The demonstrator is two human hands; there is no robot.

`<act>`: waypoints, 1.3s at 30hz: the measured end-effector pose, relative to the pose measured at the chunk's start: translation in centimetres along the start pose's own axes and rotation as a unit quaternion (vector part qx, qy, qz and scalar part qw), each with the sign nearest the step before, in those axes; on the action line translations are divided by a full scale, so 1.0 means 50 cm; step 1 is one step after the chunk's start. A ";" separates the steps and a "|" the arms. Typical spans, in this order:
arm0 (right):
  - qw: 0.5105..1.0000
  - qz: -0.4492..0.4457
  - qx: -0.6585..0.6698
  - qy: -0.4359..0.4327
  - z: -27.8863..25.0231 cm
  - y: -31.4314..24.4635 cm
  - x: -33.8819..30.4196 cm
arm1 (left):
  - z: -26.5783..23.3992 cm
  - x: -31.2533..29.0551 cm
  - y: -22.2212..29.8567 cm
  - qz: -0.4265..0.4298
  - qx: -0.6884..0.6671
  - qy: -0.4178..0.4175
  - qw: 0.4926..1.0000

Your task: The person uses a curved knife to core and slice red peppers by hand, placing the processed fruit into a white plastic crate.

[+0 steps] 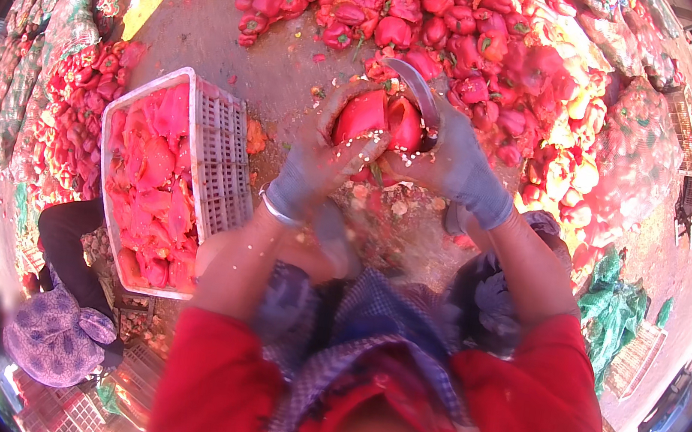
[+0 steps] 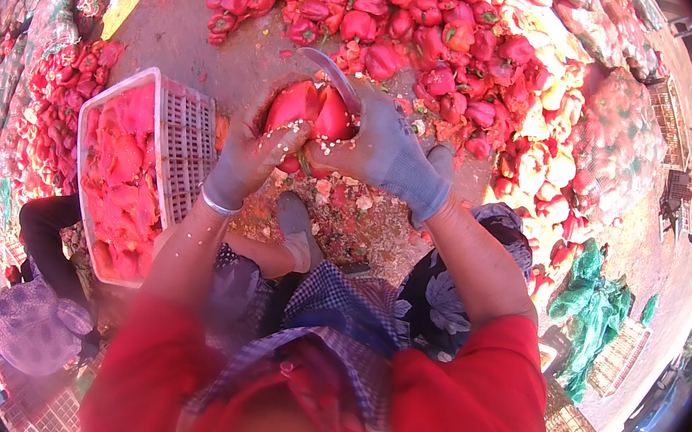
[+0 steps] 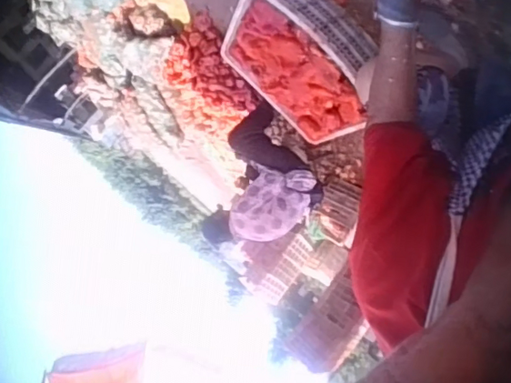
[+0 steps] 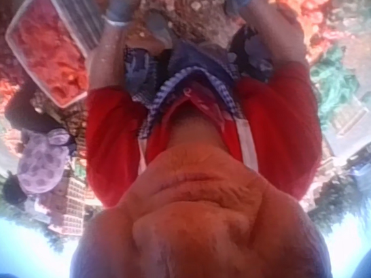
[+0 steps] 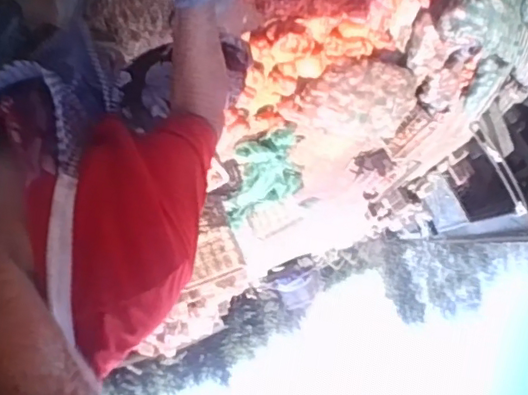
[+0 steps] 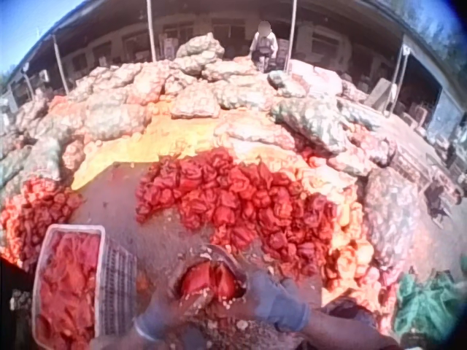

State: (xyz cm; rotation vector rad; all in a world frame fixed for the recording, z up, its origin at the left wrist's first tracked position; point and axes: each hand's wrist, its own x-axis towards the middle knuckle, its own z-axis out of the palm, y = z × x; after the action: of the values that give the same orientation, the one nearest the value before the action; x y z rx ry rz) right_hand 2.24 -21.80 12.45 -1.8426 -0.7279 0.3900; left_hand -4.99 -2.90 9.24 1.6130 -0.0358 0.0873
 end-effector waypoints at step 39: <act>0.979 0.053 0.196 -0.028 0.027 -0.042 0.011 | -0.028 -0.006 0.014 0.045 -0.031 0.092 0.994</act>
State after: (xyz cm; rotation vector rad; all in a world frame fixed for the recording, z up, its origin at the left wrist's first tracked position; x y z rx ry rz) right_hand 1.22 -19.95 13.91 -1.5039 -0.5459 0.6119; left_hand -5.37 -1.54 9.99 1.5362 0.0315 0.3016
